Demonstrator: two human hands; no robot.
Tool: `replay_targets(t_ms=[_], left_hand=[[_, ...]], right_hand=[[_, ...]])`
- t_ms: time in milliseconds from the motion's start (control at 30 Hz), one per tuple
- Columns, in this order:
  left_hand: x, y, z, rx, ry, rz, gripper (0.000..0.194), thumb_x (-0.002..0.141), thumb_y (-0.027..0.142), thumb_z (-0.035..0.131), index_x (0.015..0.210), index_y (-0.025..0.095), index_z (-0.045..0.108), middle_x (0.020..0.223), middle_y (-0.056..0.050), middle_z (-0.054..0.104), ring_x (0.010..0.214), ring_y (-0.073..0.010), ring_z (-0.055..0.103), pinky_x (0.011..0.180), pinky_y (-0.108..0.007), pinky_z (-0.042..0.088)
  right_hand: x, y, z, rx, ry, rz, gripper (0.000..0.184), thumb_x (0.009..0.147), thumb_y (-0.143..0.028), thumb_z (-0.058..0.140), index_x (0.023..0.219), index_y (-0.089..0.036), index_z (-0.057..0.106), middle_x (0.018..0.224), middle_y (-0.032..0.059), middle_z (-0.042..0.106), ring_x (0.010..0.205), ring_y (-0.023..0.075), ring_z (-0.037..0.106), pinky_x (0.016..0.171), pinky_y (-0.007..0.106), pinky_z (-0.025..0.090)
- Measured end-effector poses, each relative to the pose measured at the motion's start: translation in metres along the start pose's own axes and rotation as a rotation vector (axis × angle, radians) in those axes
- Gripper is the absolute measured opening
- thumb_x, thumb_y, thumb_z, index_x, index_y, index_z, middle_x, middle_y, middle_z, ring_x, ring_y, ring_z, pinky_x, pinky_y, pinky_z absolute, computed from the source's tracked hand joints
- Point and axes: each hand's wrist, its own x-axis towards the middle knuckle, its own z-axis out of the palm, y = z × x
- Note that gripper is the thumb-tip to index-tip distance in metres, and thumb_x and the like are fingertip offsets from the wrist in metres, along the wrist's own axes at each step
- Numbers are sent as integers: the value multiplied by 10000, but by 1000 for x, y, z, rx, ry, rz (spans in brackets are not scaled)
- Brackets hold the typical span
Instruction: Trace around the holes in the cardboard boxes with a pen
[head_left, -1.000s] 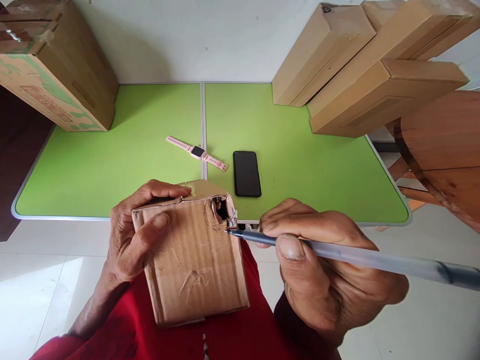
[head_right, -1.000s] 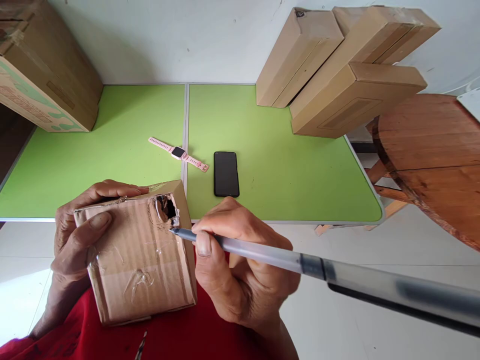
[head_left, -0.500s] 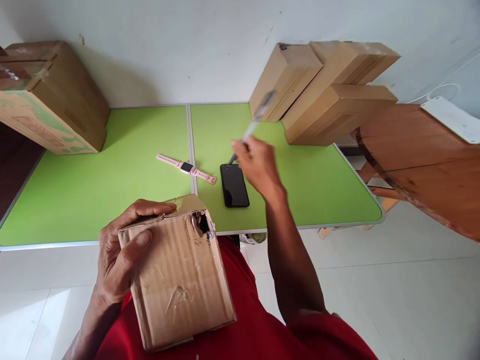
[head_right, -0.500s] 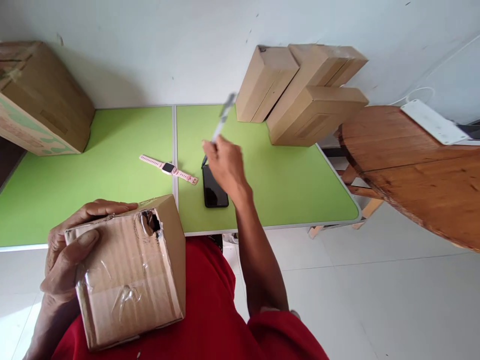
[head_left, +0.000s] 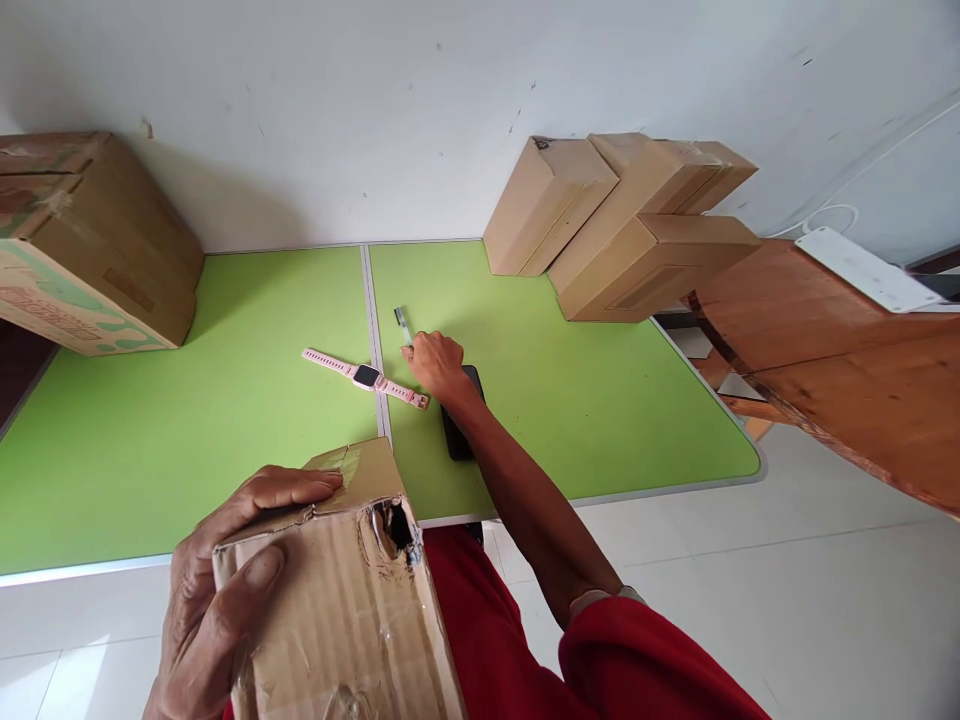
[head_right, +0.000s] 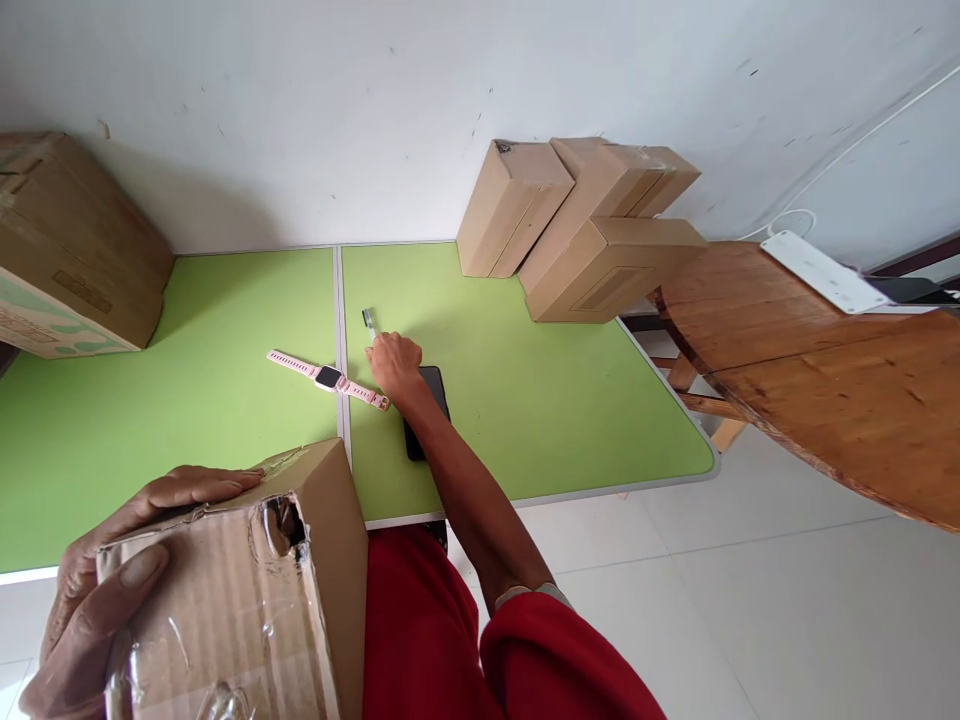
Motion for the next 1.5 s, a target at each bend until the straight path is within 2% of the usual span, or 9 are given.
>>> replay_targets(t_ms=[200, 333, 533, 733, 933, 1100, 1233, 1367, 1500], left_hand=[[-2, 2, 0, -32, 16, 26, 340, 805, 646, 803, 997, 392, 921, 1122, -40, 833, 1127, -408, 754, 923, -482, 578], [-4, -7, -6, -60, -26, 113, 338, 840, 610, 815, 1023, 346, 922, 1193, -42, 841, 1144, -365, 754, 952, -433, 558], [-11, -14, -17, -67, -49, 167, 367, 865, 615, 834, 1087, 333, 914, 1276, -44, 839, 1185, -392, 740, 961, -464, 549], [-22, -12, -28, -61, -9, 206, 306, 840, 610, 808, 1094, 468, 901, 1318, -25, 841, 1334, -503, 672, 1048, -620, 543], [-13, -15, -23, -72, 30, 244, 328, 833, 600, 819, 1019, 356, 937, 1129, -54, 856, 1112, -411, 747, 931, -501, 550], [-8, -21, -18, -99, 58, 224, 332, 799, 594, 846, 1025, 365, 928, 1202, -15, 863, 1235, -396, 736, 938, -437, 544], [-8, -20, -18, -101, 73, 193, 339, 785, 611, 853, 1003, 358, 912, 1219, -4, 858, 1228, -393, 739, 952, -446, 574], [-8, -18, -18, -111, 98, 200, 321, 785, 589, 870, 993, 347, 905, 1211, -40, 864, 1319, -447, 705, 994, -513, 613], [-8, -20, -22, -141, 90, 177, 315, 799, 581, 852, 1010, 352, 897, 1284, -70, 844, 1360, -499, 687, 978, -599, 650]], right_hand=[[-73, 4, -45, -200, -118, 366, 506, 1086, -467, 771, 1403, -88, 660, 1480, 318, 698, 1419, 445, 667, 1094, 522, 586], [-126, 14, -47, -180, -152, 525, 632, 950, -480, 909, 1358, -65, 666, 1480, 349, 672, 1445, 490, 631, 1159, 586, 535], [-125, 21, -37, 90, -76, 597, 635, 791, -379, 976, 1271, -86, 681, 1408, 316, 729, 1373, 479, 693, 1079, 509, 571], [-134, 25, -30, 634, -44, 527, 231, 779, -297, 804, 966, -218, 691, 951, 72, 807, 1075, 351, 796, 963, 446, 631], [-189, 19, -59, 1302, -178, 449, 510, 827, -469, 831, 1246, -198, 728, 1348, 167, 829, 1039, 330, 852, 803, 466, 730], [-227, -16, -96, 1932, -382, 249, 427, 980, -404, 881, 1355, -209, 818, 1362, 143, 849, 1056, 255, 829, 770, 340, 699], [-236, -52, -114, 2045, -456, 121, 611, 1060, -729, 729, 1378, -222, 850, 1337, 130, 866, 1072, 234, 831, 873, 324, 676], [-243, -74, -121, 2031, -509, 72, 574, 1056, -720, 716, 1355, -255, 871, 1287, 115, 869, 1035, 237, 820, 870, 325, 636], [-250, -80, -126, 1996, -494, 57, 462, 1039, -668, 735, 1249, -285, 883, 1223, 102, 870, 1118, 306, 815, 985, 458, 639]])
